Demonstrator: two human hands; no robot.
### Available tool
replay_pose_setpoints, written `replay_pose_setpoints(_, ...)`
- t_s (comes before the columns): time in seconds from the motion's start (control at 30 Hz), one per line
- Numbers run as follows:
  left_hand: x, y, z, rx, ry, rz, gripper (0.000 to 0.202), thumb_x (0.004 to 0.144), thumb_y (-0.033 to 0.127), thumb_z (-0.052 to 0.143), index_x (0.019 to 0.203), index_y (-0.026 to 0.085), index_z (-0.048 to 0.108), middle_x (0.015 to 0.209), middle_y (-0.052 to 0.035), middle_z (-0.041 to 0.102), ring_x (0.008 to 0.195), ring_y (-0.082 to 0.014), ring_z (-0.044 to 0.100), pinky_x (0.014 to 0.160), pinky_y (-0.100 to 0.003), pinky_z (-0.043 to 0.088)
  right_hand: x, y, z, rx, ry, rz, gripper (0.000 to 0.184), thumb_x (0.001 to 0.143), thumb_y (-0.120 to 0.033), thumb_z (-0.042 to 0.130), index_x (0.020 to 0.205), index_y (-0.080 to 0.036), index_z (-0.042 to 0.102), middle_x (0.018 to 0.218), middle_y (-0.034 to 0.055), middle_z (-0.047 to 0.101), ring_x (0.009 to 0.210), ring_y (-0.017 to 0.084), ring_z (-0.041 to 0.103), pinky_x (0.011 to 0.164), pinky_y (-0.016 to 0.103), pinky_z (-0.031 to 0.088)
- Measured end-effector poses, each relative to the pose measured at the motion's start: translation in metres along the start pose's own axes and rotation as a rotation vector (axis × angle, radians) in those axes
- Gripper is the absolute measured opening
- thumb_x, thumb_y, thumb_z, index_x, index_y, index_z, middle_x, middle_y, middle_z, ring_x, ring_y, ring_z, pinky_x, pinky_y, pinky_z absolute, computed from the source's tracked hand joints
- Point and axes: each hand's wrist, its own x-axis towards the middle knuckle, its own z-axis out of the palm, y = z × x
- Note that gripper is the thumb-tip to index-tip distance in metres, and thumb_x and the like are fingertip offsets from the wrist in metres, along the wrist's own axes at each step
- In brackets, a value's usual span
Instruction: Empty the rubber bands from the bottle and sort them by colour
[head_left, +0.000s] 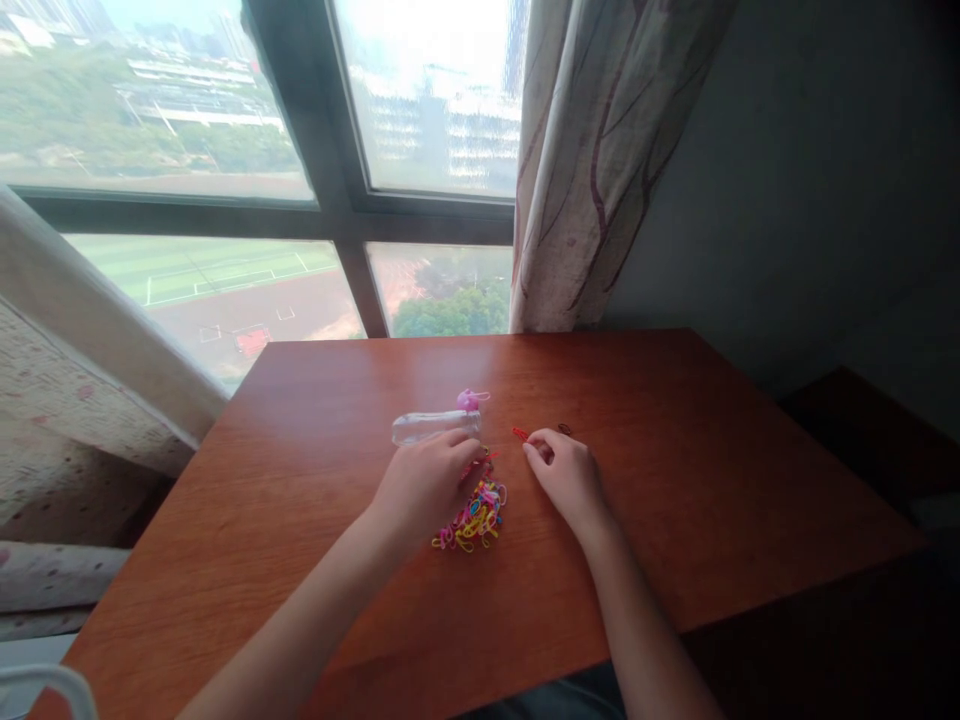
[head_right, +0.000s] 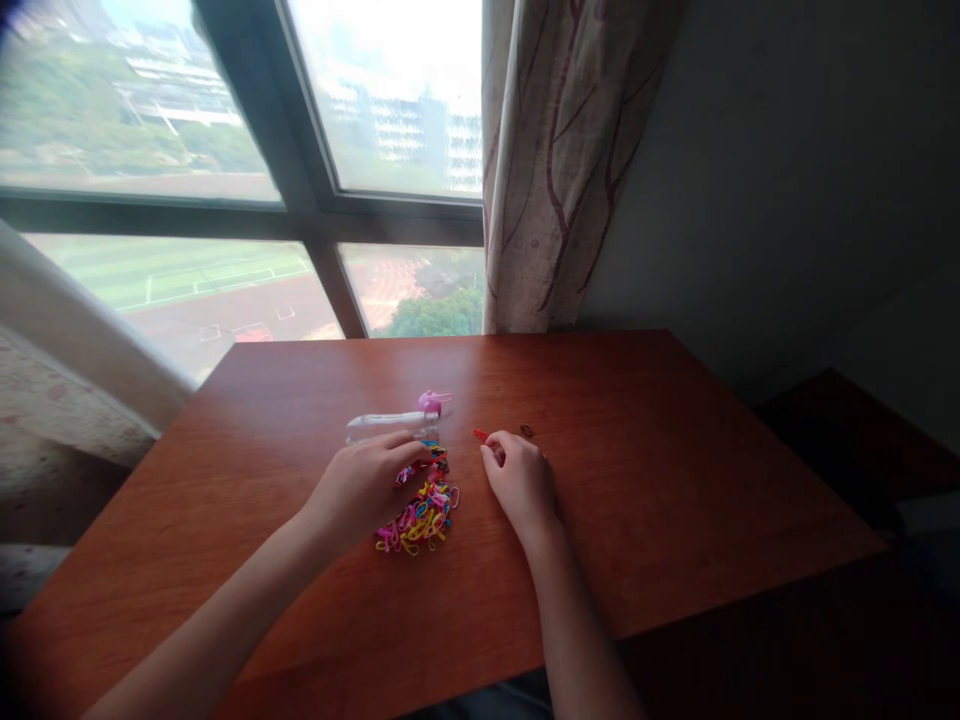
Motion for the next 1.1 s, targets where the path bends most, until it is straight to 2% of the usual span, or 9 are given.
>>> replay_pose_setpoints(0.13, 0.035, 0.012, 0.003, 0.061, -0.087, 0.025, 0.019, 0.090, 0.027, 0.053, 0.082, 0.018, 0.068, 0.084, -0.0090, 0.070, 0.075, -0.0242, 0.068, 0.060, -0.030, 0.045, -0.005, -0.001, 0.000, -0.024, -0.020, -0.005, 0.011, 0.085, -0.025, 0.059, 0.079, -0.023, 0.067, 0.068, 0.0009, 0.067, 0.062, 0.017, 0.060, 0.060, 0.026, 0.038)
replay_pose_setpoints(0.27, 0.063, 0.021, 0.014, 0.096, -0.184, -0.019, 0.021, 0.090, 0.022, 0.052, 0.081, 0.014, 0.070, 0.082, -0.0128, 0.070, 0.071, -0.0231, 0.068, 0.062, -0.032, 0.048, -0.010, -0.002, -0.002, -0.021, -0.016, 0.003, 0.011, 0.086, -0.025, 0.058, 0.079, -0.023, 0.066, 0.071, 0.0012, 0.068, 0.064, 0.018, 0.060, 0.060, 0.026, 0.037)
replay_pose_setpoints(0.33, 0.071, 0.023, 0.020, 0.107, -0.240, -0.044, 0.019, 0.092, 0.022, 0.054, 0.084, 0.013, 0.069, 0.084, -0.0109, 0.070, 0.075, -0.0208, 0.068, 0.068, -0.034, 0.051, -0.012, -0.002, -0.002, -0.016, -0.024, -0.007, 0.012, 0.087, -0.025, 0.057, 0.080, -0.023, 0.067, 0.072, 0.0015, 0.068, 0.065, 0.018, 0.061, 0.061, 0.026, 0.037)
replay_pose_setpoints(0.43, 0.078, 0.024, 0.027, 0.116, -0.326, -0.071, 0.020, 0.093, 0.030, 0.058, 0.100, 0.013, 0.065, 0.096, -0.0061, 0.068, 0.084, -0.0175, 0.066, 0.077, -0.036, 0.055, -0.014, -0.003, -0.004, -0.009, -0.037, -0.014, 0.013, 0.088, -0.025, 0.056, 0.081, -0.023, 0.066, 0.073, 0.0020, 0.069, 0.066, 0.018, 0.061, 0.062, 0.026, 0.038)
replay_pose_setpoints(0.57, 0.081, 0.024, 0.033, 0.115, -0.389, -0.086, 0.028, 0.093, 0.033, 0.059, 0.113, 0.014, 0.061, 0.109, -0.0073, 0.065, 0.093, -0.0186, 0.065, 0.080, -0.039, 0.056, -0.015, -0.004, -0.004, -0.013, -0.045, -0.009, 0.014, 0.089, -0.024, 0.054, 0.083, -0.023, 0.067, 0.075, 0.0023, 0.069, 0.068, 0.018, 0.062, 0.062, 0.026, 0.037)
replay_pose_setpoints(0.73, 0.078, 0.021, 0.034, 0.103, -0.354, -0.080, 0.024, 0.093, 0.033, 0.058, 0.105, 0.013, 0.064, 0.102, -0.0065, 0.067, 0.088, -0.0180, 0.066, 0.079, -0.038, 0.055, -0.016, -0.005, -0.004, -0.004, -0.044, 0.012, 0.013, 0.089, -0.023, 0.054, 0.086, -0.024, 0.067, 0.084, 0.0016, 0.072, 0.075, 0.018, 0.065, 0.066, 0.025, 0.039)
replay_pose_setpoints(0.87, 0.067, 0.019, 0.019, 0.069, -0.245, -0.055, 0.021, 0.091, 0.031, 0.055, 0.088, 0.016, 0.069, 0.090, -0.0093, 0.070, 0.078, -0.0220, 0.068, 0.068, -0.033, 0.050, -0.017, -0.006, -0.003, -0.008, -0.040, 0.011, 0.013, 0.089, -0.023, 0.054, 0.086, -0.023, 0.067, 0.084, 0.0016, 0.072, 0.075, 0.018, 0.064, 0.068, 0.025, 0.040)
replay_pose_setpoints(1.0, 0.039, 0.015, -0.003, 0.035, -0.144, -0.057, 0.019, 0.091, 0.030, 0.052, 0.083, 0.020, 0.067, 0.087, -0.0055, 0.070, 0.076, -0.0214, 0.067, 0.063, -0.029, 0.045, -0.019, -0.010, -0.004, -0.001, -0.059, -0.013, 0.013, 0.089, -0.021, 0.054, 0.084, -0.023, 0.066, 0.081, 0.0011, 0.070, 0.072, 0.017, 0.062, 0.067, 0.025, 0.040)
replay_pose_setpoints(1.1, 0.005, 0.010, -0.009, 0.013, -0.091, -0.091, 0.017, 0.092, 0.029, 0.051, 0.086, 0.022, 0.065, 0.091, -0.0031, 0.069, 0.078, -0.0200, 0.067, 0.061, -0.027, 0.044, -0.023, -0.016, -0.007, 0.046, -0.126, -0.094, 0.012, 0.088, -0.019, 0.056, 0.084, -0.023, 0.066, 0.079, 0.0005, 0.069, 0.072, 0.016, 0.061, 0.068, 0.025, 0.040)
